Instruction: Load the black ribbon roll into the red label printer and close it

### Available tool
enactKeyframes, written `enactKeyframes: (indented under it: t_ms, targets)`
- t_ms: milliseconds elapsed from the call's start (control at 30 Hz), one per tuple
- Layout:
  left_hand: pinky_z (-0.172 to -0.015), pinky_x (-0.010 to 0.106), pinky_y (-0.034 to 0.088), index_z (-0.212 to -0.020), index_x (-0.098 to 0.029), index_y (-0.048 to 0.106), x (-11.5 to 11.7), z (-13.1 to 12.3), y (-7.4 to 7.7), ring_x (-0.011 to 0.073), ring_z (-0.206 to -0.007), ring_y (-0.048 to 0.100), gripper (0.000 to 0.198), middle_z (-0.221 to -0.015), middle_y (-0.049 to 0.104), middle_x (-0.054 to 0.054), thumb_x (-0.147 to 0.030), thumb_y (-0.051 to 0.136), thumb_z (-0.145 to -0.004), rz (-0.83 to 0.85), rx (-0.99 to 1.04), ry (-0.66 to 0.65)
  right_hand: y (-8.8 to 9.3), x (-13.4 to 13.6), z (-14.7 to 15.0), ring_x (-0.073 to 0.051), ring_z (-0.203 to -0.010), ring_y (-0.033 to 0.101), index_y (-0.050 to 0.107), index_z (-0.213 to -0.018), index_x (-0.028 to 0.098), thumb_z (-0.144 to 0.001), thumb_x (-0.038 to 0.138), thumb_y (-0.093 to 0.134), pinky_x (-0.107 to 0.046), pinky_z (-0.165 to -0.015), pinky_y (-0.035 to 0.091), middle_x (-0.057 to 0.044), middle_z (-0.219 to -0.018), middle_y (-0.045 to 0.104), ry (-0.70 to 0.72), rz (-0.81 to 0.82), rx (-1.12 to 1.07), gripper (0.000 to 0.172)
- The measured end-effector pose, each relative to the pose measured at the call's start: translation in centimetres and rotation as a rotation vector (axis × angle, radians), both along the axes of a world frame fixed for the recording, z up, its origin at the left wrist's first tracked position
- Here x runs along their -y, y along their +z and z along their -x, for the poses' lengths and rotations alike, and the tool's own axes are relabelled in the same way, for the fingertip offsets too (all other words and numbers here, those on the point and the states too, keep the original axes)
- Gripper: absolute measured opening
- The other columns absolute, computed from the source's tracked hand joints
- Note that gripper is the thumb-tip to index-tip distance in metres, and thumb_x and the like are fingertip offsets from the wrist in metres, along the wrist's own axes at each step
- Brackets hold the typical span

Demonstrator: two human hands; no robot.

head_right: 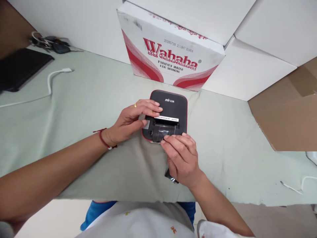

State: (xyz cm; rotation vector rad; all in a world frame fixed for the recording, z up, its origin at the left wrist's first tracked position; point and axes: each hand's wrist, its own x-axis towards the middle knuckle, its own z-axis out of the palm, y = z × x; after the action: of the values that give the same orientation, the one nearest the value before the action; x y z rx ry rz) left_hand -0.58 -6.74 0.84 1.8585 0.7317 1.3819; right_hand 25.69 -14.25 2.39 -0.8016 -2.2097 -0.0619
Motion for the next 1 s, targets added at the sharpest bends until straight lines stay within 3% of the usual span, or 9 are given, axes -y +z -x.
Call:
enactKeyframes:
  t_ms: [100,233,300,467,633,733,833,900,1000]
  targets:
    - [-0.143,0.063,0.026,-0.134,-0.035,0.081,0.0,0.0,-0.3,0.039,-0.168,0.043,0.042,-0.162,0.069,0.006,-0.058,0.075,-0.099,0.123,0.032,-0.008,0.1,0.0,-0.1,-0.025,-0.123,0.075,0.061,-0.16,0.032,-0.098,0.003,0.057,-0.049,-0.118,0.056,-0.006,-0.13,0.084,0.007,0.008,0.002,0.068]
    - [-0.147,0.061,0.006,-0.173,-0.047,0.041,-0.1,0.2,-1.2,0.0379,-0.182,0.002,0.098,-0.194,0.018,-0.004,-0.059,0.088,-0.088,0.284,0.137,-0.01,0.2,-0.2,0.0,-0.024,-0.122,0.074,0.064,-0.155,0.027,-0.097,0.001,0.057,-0.048,-0.117,0.056,-0.008,-0.129,0.083,0.029,0.002,-0.013,0.064]
    - [-0.147,0.061,0.002,-0.178,-0.048,0.027,0.1,0.5,-1.7,0.0363,-0.182,-0.003,0.107,-0.195,0.009,-0.005,-0.057,0.087,-0.09,0.336,0.136,-0.042,0.1,-0.2,0.1,-0.025,-0.122,0.073,0.064,-0.156,0.028,-0.098,0.002,0.057,-0.048,-0.116,0.057,-0.008,-0.129,0.083,0.032,0.004,-0.027,0.064]
    - [-0.147,0.058,-0.005,-0.181,-0.044,0.021,0.6,0.9,-2.0,0.034,-0.181,-0.01,0.105,-0.196,-0.003,-0.002,-0.058,0.082,-0.096,0.367,0.017,-0.04,-0.2,-0.3,0.2,-0.024,-0.123,0.074,0.063,-0.157,0.031,-0.099,0.004,0.058,-0.049,-0.116,0.057,-0.007,-0.132,0.083,0.026,0.015,-0.036,0.064]
    - [-0.148,0.059,0.007,-0.181,-0.04,0.019,0.7,-0.2,-2.8,0.0357,-0.182,0.006,0.104,-0.195,0.009,0.004,-0.064,0.077,-0.098,0.412,0.123,-0.041,1.4,-0.4,-0.3,-0.026,-0.119,0.077,0.07,-0.146,0.031,-0.102,0.007,0.062,-0.05,-0.108,0.062,-0.009,-0.13,0.083,0.079,0.082,-0.041,0.05]
    - [-0.148,0.056,0.011,-0.179,-0.034,0.028,0.5,-0.6,-3.2,0.0345,-0.181,0.014,0.097,-0.193,0.02,0.007,-0.062,0.075,-0.099,0.418,0.162,-0.066,3.8,-1.3,-1.1,-0.024,-0.11,0.08,0.074,-0.136,0.028,-0.108,0.015,0.062,-0.043,-0.096,0.066,-0.009,-0.126,0.084,0.087,0.261,-0.098,0.034]
    - [-0.147,0.058,0.013,-0.177,-0.03,0.032,0.3,-0.6,-3.3,0.0353,-0.179,0.019,0.093,-0.191,0.026,0.01,-0.059,0.075,-0.099,0.417,0.175,-0.077,6.5,-3.8,-1.0,-0.02,-0.095,0.081,0.078,-0.122,0.027,-0.111,0.023,0.061,-0.037,-0.088,0.065,-0.006,-0.112,0.085,-0.026,0.347,-0.079,0.021]
    - [-0.147,0.06,0.014,-0.176,-0.03,0.035,0.1,-0.6,-3.4,0.0363,-0.178,0.022,0.092,-0.19,0.029,0.011,-0.059,0.075,-0.098,0.408,0.188,-0.071,8.1,-6.2,0.1,-0.021,-0.094,0.08,0.08,-0.118,0.025,-0.111,0.027,0.061,-0.037,-0.089,0.063,-0.005,-0.109,0.085,-0.101,0.345,0.09,0.02]
    - [-0.146,0.061,0.017,-0.173,-0.03,0.04,-0.2,-0.7,-3.5,0.0378,-0.176,0.025,0.089,-0.187,0.035,0.012,-0.058,0.077,-0.096,0.387,0.208,-0.06,9.6,-9.7,3.2,-0.029,-0.108,0.079,0.079,-0.129,0.023,-0.107,0.023,0.06,-0.041,-0.09,0.06,-0.011,-0.129,0.083,-0.246,0.448,0.563,0.029]
